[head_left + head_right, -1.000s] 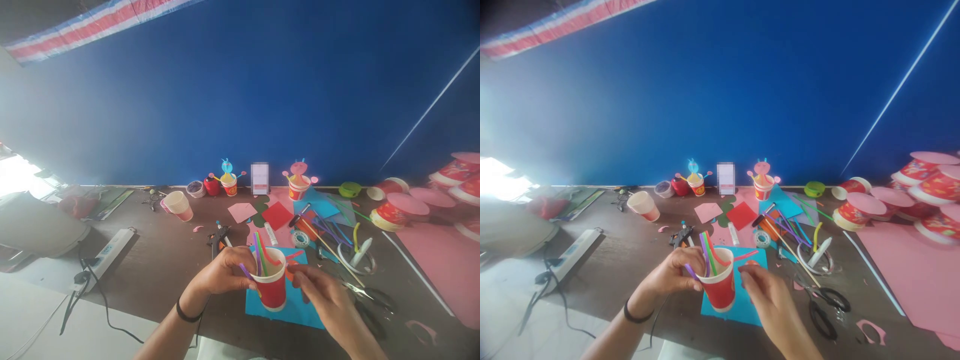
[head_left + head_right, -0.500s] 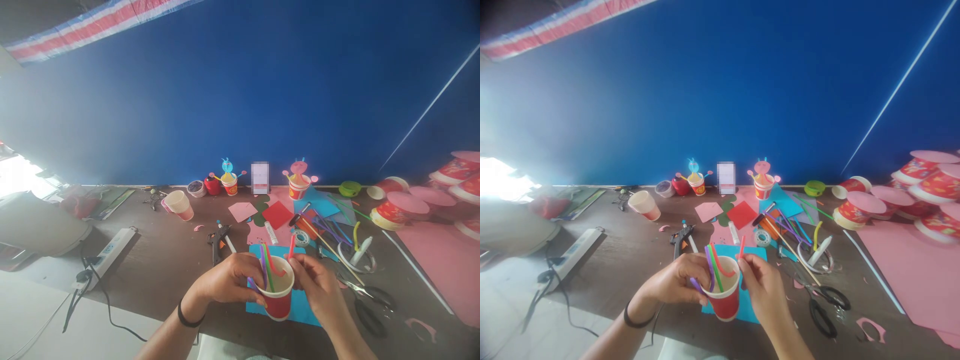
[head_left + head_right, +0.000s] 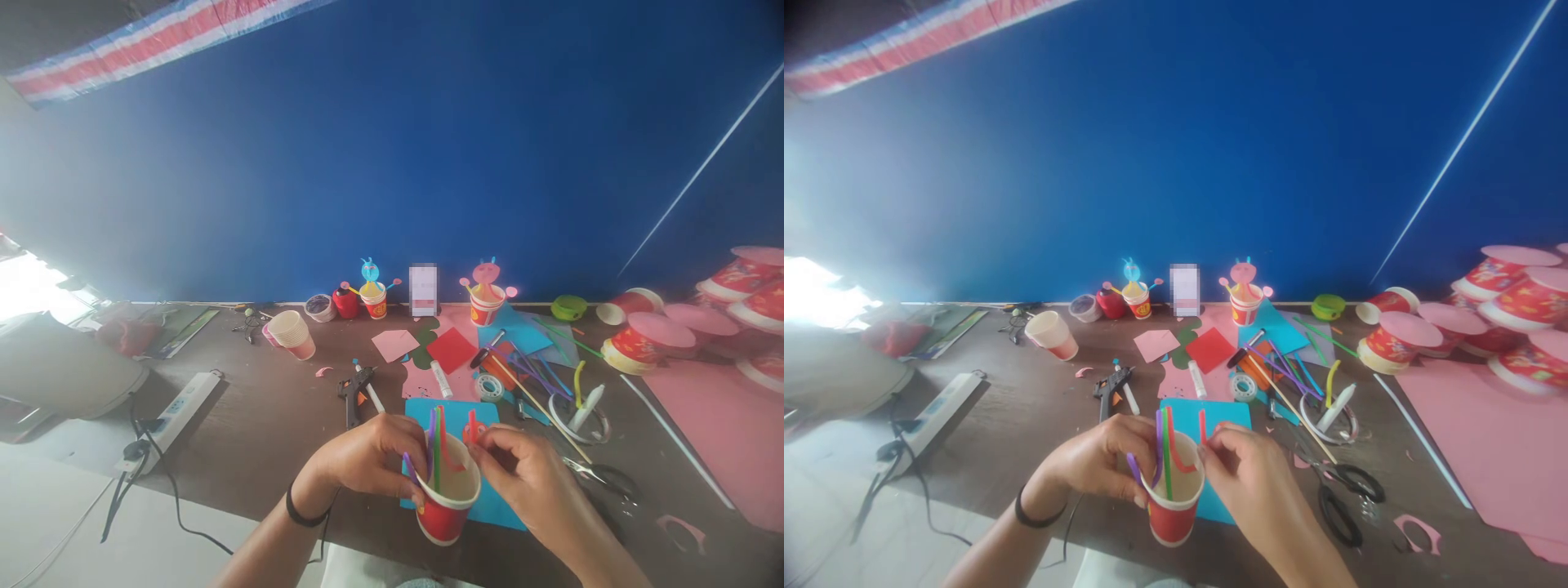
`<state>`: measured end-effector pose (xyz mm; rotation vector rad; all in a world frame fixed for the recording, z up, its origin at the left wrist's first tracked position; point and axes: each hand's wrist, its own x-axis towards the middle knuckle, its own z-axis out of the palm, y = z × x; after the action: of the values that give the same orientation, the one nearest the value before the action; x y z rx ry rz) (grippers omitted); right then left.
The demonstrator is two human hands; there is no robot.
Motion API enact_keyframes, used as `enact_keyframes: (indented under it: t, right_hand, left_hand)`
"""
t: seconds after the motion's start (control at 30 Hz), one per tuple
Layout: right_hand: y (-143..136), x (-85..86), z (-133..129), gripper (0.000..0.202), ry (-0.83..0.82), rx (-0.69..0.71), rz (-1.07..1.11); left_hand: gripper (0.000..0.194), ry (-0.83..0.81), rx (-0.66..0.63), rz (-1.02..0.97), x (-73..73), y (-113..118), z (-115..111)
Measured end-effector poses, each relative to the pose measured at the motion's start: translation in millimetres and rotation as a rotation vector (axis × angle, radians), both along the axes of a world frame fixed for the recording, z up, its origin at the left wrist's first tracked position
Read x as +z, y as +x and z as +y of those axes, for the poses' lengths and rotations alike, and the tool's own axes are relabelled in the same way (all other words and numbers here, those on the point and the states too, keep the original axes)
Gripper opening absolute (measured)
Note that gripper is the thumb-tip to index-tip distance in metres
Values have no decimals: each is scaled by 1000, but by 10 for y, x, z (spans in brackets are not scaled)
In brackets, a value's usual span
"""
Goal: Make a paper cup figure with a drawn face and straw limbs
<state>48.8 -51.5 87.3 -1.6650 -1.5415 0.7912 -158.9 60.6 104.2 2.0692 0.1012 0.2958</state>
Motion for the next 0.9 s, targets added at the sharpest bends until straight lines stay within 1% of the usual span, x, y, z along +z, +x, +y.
enact_keyframes:
  t: [0.07, 0.2, 0.27, 0.4, 0.5, 0.6, 0.73, 0.9]
  right_hand:
    - [5, 21, -17, 29, -5, 19, -78]
    - [4, 104, -60, 24, -17, 54, -151]
    - [-8, 115, -70, 23, -33, 46, -196]
    - [-54, 21, -47, 30, -74, -15, -283]
    - [-88, -76, -12, 27, -92, -30, -372]
    - [-109, -120, 10, 27, -109, -43, -424]
    - [-111, -131, 8, 28, -112, -44, -389]
    - [-100, -157, -5, 26, -64, -64, -236]
  left_hand:
    - [28, 9, -22, 11, 11, 4, -1]
    - [32, 17, -23, 17, 42, 10, 2]
    - [32, 33, -28, 24, 58, 21, 0]
    - [31, 91, -55, 61, 79, 77, -27]
    - [30, 130, -74, 78, 85, 137, -61]
    - [29, 142, -86, 92, 81, 178, -87]
    - [27, 154, -77, 98, 60, 175, -95]
    - [19, 191, -61, 75, 53, 154, -83]
